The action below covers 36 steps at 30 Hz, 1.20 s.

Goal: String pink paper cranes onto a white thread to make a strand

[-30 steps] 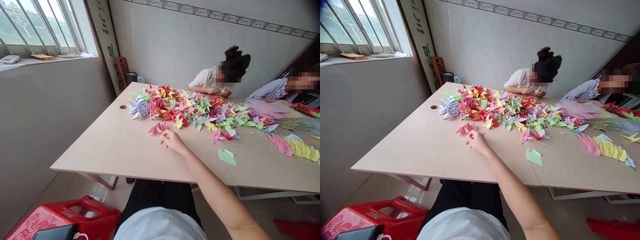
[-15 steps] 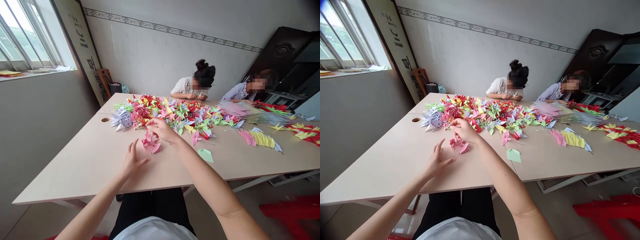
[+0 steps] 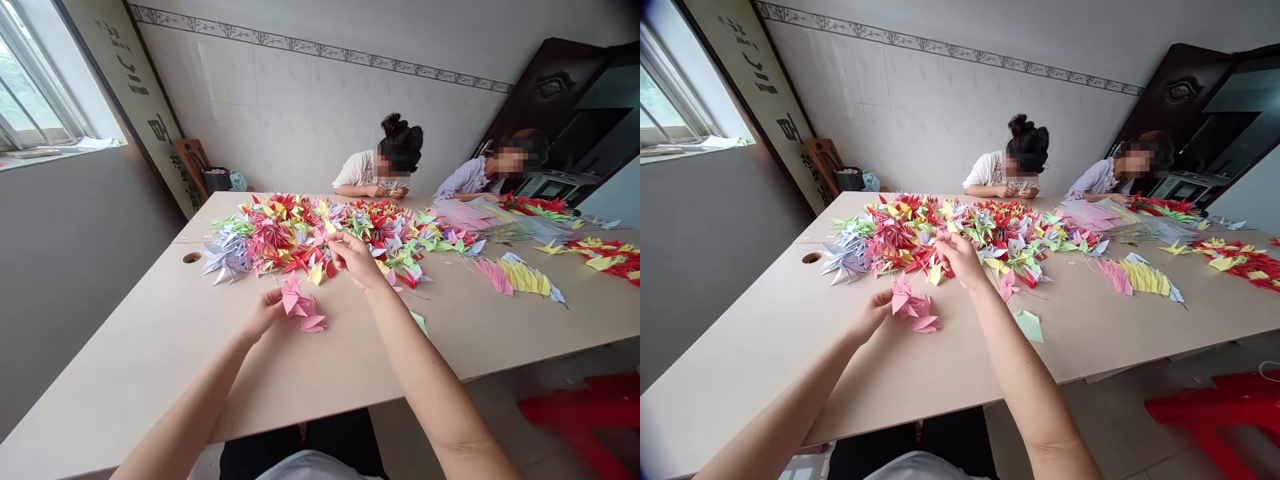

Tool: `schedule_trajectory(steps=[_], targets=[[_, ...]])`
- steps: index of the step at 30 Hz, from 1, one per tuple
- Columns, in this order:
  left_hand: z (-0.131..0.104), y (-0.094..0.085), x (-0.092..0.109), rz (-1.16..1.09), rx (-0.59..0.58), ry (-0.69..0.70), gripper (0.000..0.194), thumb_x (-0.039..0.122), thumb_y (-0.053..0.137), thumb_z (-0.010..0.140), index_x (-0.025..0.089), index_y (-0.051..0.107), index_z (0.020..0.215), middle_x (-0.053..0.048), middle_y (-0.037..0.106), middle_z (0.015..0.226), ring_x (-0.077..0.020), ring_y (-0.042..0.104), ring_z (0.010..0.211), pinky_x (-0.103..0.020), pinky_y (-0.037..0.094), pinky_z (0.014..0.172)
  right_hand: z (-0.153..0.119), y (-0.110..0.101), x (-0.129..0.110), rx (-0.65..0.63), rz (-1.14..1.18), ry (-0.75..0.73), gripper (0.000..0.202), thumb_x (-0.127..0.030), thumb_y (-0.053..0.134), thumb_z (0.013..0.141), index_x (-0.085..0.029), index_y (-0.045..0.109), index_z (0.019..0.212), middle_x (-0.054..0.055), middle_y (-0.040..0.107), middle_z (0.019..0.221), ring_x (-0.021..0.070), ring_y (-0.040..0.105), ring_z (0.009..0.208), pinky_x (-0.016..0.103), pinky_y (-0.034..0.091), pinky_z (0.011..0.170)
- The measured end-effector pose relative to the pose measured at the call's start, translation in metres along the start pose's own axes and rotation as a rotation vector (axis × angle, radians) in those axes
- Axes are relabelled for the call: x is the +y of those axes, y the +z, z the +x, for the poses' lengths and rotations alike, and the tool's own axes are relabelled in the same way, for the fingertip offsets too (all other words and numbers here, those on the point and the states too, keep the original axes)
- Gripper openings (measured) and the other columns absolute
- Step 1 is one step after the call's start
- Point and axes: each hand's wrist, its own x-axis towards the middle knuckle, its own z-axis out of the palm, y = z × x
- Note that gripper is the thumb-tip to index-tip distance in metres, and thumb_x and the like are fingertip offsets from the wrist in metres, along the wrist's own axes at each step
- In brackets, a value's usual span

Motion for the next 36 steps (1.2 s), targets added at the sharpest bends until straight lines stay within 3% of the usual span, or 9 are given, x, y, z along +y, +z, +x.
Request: schedule_trajectory(steps=[4,8,12,22,25,29,31,34,36], targets=[[0.01,-0.006,-0.006,-0.063,-0.01,-0.016,0.029,0.043,0.071,0.075,0.016,0.073,0.083,-0.007,0.074,0.081,-0.0202,0.065,0.07,-0.03,0.05,0.068,0.001,-0.017,0.056,0.213,-0.197,-0.026,0.024,-0.041,0.059,0.076,-0.019,0.053,0.083,-0.007,0.046,0.054,0.0086,0.041,0.045,0.02,0.031,0.044],[0.017,-0.014,-0.016,-0.102,0.01,-0.016,0.028,0.041,0.069,0.079,0.016,0.072,0.091,-0.008,0.074,0.089,-0.0221,0.066,0.079,-0.032,0.051,0.075,-0.008,-0.017,0.112,0.411,-0.604,-0.264,0.02,-0.037,0.046,0.088,-0.02,0.055,0.087,0.0,0.056,0.065,0.0125,0.049,0.054,0.025,0.04,0.054],[0.018,-0.018,-0.019,-0.141,0.083,-0.057,0.024,0.04,0.07,0.079,0.016,0.07,0.081,-0.004,0.071,0.074,-0.0172,0.063,0.066,-0.028,0.049,0.067,-0.014,-0.015,0.138,0.288,-0.789,-0.346,0.018,-0.031,0.045,0.09,-0.021,0.059,0.092,0.004,0.063,0.073,0.0151,0.056,0.061,0.027,0.044,0.061],[0.015,-0.021,-0.02,-0.274,0.052,-0.13,0.023,0.037,0.07,0.078,0.017,0.061,0.073,-0.002,0.065,0.069,-0.0141,0.059,0.058,-0.022,0.044,0.049,-0.01,-0.018,0.133,0.351,-0.773,-0.363,0.019,-0.03,0.044,0.092,-0.019,0.06,0.091,0.005,0.064,0.072,0.0141,0.054,0.06,0.026,0.044,0.059],[0.013,-0.021,-0.017,-0.326,0.069,-0.126,0.031,0.041,0.072,0.074,0.017,0.057,0.064,0.002,0.057,0.055,-0.0105,0.051,0.044,-0.022,0.04,0.041,-0.013,-0.02,0.129,0.372,-0.735,-0.318,0.021,-0.033,0.044,0.091,-0.018,0.06,0.09,0.004,0.062,0.071,0.0136,0.054,0.06,0.025,0.044,0.059],[0.009,-0.018,-0.018,-0.359,0.126,-0.119,0.037,0.043,0.075,0.07,0.018,0.051,0.057,0.005,0.051,0.051,-0.0087,0.045,0.04,-0.021,0.038,0.037,-0.019,-0.025,0.126,0.322,-0.679,-0.206,0.024,-0.037,0.045,0.09,-0.018,0.06,0.087,0.002,0.059,0.067,0.0134,0.053,0.059,0.024,0.043,0.058],[0.009,-0.015,-0.018,-0.377,0.142,-0.114,0.036,0.043,0.076,0.069,0.018,0.051,0.057,0.004,0.052,0.052,-0.0091,0.047,0.041,-0.021,0.038,0.038,-0.023,-0.025,0.122,0.302,-0.674,-0.177,0.025,-0.038,0.047,0.089,-0.017,0.061,0.086,0.004,0.062,0.074,0.0134,0.054,0.061,0.025,0.045,0.059],[0.013,-0.009,-0.016,-0.396,0.15,-0.102,0.035,0.041,0.076,0.07,0.018,0.053,0.058,0.004,0.053,0.052,-0.0096,0.049,0.043,-0.021,0.04,0.041,-0.028,-0.017,0.112,0.285,-0.676,-0.205,0.026,-0.038,0.049,0.088,-0.018,0.063,0.096,0.01,0.065,0.102,0.0139,0.057,0.069,0.027,0.048,0.065],[0.018,-0.005,-0.012,-0.399,0.142,-0.087,0.035,0.04,0.077,0.07,0.017,0.054,0.057,0.004,0.054,0.051,-0.0091,0.049,0.043,-0.021,0.041,0.042,-0.031,-0.006,0.104,0.188,-0.592,-0.204,0.029,-0.039,0.05,0.089,-0.019,0.061,0.108,0.011,0.062,0.115,0.0134,0.058,0.072,0.027,0.048,0.067]])
